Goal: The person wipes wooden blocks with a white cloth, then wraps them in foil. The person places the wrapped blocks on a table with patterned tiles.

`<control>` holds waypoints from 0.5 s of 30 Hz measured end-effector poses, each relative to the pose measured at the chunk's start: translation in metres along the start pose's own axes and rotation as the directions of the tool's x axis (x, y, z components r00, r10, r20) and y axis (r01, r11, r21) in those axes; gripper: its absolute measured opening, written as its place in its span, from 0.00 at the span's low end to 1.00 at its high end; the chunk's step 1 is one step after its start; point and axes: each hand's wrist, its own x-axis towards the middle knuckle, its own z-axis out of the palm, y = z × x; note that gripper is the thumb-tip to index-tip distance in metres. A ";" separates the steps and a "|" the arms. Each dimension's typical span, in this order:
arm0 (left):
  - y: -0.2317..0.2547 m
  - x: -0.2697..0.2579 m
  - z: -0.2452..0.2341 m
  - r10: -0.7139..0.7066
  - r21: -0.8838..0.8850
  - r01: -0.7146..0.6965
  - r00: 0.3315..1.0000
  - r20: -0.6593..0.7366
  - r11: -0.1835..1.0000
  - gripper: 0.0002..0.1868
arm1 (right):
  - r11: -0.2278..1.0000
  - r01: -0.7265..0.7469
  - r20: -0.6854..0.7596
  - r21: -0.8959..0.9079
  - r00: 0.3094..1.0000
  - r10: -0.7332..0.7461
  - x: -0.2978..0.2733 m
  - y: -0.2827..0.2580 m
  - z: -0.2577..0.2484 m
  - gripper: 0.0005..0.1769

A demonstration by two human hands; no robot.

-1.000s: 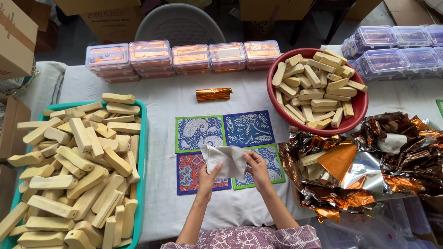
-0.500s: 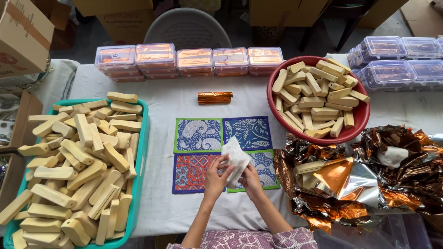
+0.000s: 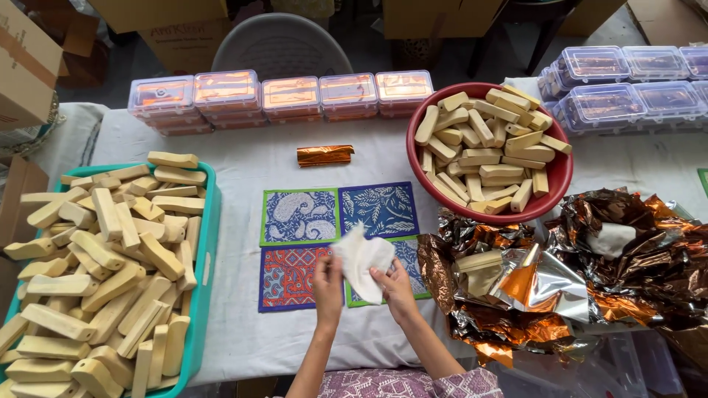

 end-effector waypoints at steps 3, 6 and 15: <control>0.007 0.005 0.002 -0.288 -0.695 0.154 0.954 -0.080 0.703 0.21 | 0.995 -0.058 -0.025 0.083 0.998 0.060 0.002 -0.003 -0.011 0.30; 0.036 -0.025 0.021 -0.492 -0.835 0.545 0.748 0.445 0.074 0.45 | 0.991 -0.083 0.029 0.105 0.996 0.080 0.002 0.005 -0.018 0.30; -0.008 -0.037 0.029 -0.452 -0.845 0.498 0.810 0.374 0.192 0.39 | 0.999 -0.042 0.062 0.025 0.997 0.040 -0.023 -0.055 -0.012 0.34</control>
